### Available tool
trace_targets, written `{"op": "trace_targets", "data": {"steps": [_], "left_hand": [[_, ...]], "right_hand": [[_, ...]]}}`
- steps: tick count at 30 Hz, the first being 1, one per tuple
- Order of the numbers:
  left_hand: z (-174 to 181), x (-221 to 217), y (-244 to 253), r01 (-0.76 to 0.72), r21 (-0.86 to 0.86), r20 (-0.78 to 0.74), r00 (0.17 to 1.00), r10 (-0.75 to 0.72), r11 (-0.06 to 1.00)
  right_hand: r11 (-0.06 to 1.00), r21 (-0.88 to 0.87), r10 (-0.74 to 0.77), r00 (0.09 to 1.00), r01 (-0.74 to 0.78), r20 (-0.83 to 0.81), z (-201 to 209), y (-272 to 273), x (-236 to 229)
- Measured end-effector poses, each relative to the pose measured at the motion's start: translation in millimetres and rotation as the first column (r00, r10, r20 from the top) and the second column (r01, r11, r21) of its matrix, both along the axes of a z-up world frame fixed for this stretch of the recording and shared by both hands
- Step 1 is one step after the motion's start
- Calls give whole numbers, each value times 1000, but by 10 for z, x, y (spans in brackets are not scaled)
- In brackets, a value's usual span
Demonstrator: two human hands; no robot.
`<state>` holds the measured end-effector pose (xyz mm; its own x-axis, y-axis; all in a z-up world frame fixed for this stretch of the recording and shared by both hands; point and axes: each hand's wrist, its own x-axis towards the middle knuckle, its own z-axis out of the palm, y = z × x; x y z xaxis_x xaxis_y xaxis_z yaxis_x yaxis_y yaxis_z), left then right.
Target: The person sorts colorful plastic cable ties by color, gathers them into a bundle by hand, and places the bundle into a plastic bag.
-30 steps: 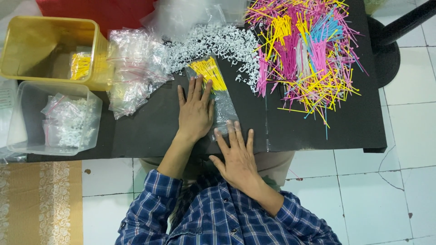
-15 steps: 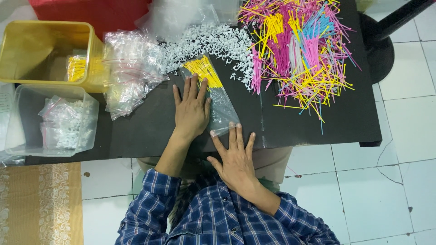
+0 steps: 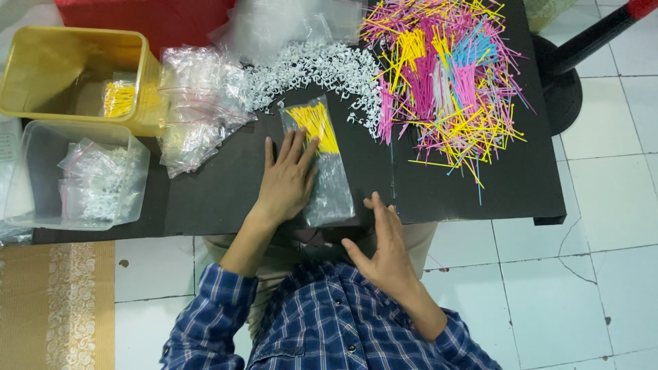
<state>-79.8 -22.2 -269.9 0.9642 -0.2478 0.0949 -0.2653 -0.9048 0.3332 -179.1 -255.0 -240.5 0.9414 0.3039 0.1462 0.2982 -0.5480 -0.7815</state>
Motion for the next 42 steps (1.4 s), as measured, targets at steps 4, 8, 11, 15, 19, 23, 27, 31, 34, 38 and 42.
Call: {"op": "trace_targets", "data": {"steps": [4, 8, 11, 15, 19, 23, 27, 31, 34, 38, 42], "left_hand": [[45, -356, 86, 88, -51, -23, 996, -90, 995], [118, -776, 141, 204, -63, -26, 978, -206, 977], [-48, -965, 168, 189, -17, 14, 982, -189, 982], [-184, -1121, 134, 129, -212, 198, 976, -87, 969], [-159, -1075, 119, 97, -421, 279, 960, 27, 902], [-189, -973, 56, -6, -481, 266, 952, 152, 877], [-76, -828, 3, -125, -472, 212, 945, 250, 872], [14, -727, -26, -181, -511, 143, 946, 291, 840], [96, -668, -31, -223, -524, 67, 951, 301, 822], [453, -600, 14, -282, -722, -197, 959, 204, 632], [517, -547, 60, -290, -902, -260, 957, 132, 322]], "right_hand": [[993, -81, 79, 996, -83, -43, -49, -89, 94], [947, -269, 186, 983, -177, 7, -113, -72, 172], [917, -323, 254, 967, -232, 24, -92, -8, 262], [891, -337, 324, 946, -305, 0, -108, 39, 308], [957, -183, 246, 965, -227, 90, -88, 108, 299], [997, -61, 58, 988, -50, 143, -164, 156, 361], [991, -101, -76, 984, 93, 162, -239, 211, 470], [982, -95, -146, 977, 162, 152, -76, 346, 455], [990, -134, -5, 966, 41, 257, 63, 476, 420], [963, -244, 172, 955, -112, 243, -29, 572, 440], [985, -168, 76, 950, -25, 303, -61, 595, 549]]}}
